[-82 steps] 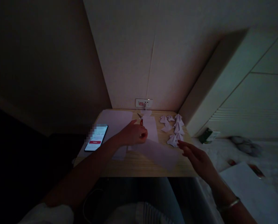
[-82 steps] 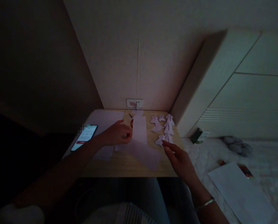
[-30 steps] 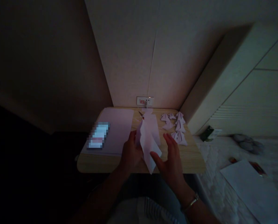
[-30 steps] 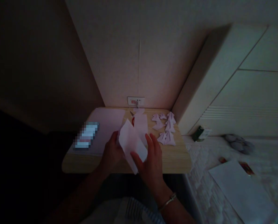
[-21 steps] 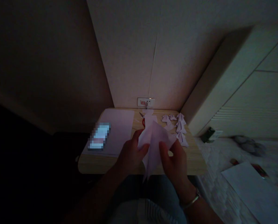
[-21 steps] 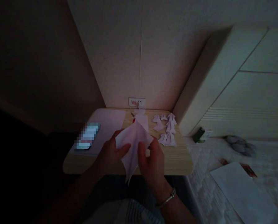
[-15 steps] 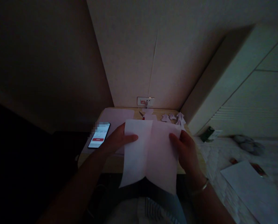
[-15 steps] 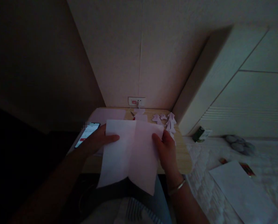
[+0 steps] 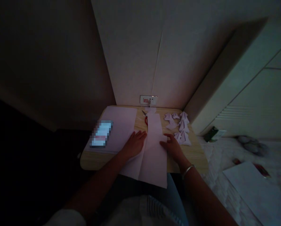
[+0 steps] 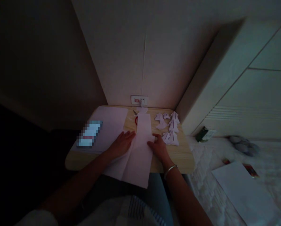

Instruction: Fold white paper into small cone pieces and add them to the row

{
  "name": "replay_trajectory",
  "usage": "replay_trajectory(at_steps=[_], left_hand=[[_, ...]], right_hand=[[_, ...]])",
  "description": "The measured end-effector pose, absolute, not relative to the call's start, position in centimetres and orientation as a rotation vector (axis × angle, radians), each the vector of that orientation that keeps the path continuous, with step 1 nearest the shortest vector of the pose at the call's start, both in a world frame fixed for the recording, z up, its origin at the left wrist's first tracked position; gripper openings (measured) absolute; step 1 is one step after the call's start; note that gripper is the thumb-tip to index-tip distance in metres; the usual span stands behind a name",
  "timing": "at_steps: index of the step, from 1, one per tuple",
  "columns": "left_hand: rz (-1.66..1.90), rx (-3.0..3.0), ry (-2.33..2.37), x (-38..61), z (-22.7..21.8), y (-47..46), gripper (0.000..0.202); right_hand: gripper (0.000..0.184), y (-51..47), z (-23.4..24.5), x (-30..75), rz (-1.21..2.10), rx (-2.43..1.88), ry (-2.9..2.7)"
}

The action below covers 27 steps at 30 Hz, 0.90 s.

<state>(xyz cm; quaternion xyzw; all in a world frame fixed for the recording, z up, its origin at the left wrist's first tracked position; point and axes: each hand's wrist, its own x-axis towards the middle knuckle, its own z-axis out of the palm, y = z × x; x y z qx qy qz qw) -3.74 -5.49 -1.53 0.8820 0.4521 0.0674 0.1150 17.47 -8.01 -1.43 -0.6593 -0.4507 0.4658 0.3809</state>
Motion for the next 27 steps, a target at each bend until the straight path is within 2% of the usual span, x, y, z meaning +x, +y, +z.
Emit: replay_trajectory(at_steps=[5, 13, 27], left_hand=[[0.312, 2.626, 1.374, -3.8, -1.8, -5.5, 0.05], [0.369, 2.625, 1.448, -3.2, -1.3, -5.9, 0.051], [0.352, 2.599, 1.509, -3.2, -1.5, -6.1, 0.052]], right_hand=[[0.039, -6.6, -0.8, 17.4, 1.059, -1.821, -1.243], [0.037, -4.9, -0.5, 17.5, 0.719, -2.057, -1.597], [0.037, -5.2, -0.2, 17.5, 0.806, -2.076, -1.642]])
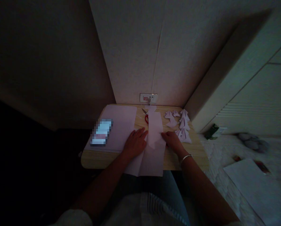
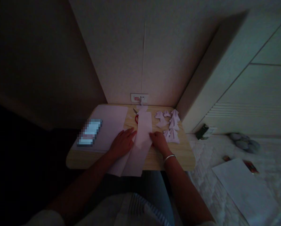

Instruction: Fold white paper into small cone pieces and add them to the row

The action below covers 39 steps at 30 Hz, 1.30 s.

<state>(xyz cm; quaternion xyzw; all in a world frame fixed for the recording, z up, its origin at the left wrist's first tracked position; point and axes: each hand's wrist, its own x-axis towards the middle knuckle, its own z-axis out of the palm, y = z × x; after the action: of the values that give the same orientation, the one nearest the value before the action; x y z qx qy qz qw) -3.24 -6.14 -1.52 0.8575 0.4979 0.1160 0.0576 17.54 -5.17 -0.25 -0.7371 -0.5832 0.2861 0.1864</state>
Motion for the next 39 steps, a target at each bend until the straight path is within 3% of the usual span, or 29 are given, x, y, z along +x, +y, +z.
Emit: replay_trajectory(at_steps=[15, 22, 30, 39], left_hand=[[0.321, 2.599, 1.533, -3.1, -1.5, -6.1, 0.051], [0.312, 2.621, 1.532, -3.2, -1.7, -6.1, 0.053], [0.255, 2.644, 1.586, -3.1, -1.8, -6.1, 0.053], [0.247, 2.622, 1.586, -3.1, -1.9, -5.8, 0.053]], right_hand=[[0.036, -5.9, -0.9, 17.6, 0.951, -2.011, -1.579], [0.05, -6.2, -1.0, 18.1, 1.158, -1.856, -1.385], [0.037, -7.0, -0.3, 17.9, 1.241, -1.8, -1.29], [0.037, -7.3, -0.7, 17.7, 1.209, -1.836, -1.336]])
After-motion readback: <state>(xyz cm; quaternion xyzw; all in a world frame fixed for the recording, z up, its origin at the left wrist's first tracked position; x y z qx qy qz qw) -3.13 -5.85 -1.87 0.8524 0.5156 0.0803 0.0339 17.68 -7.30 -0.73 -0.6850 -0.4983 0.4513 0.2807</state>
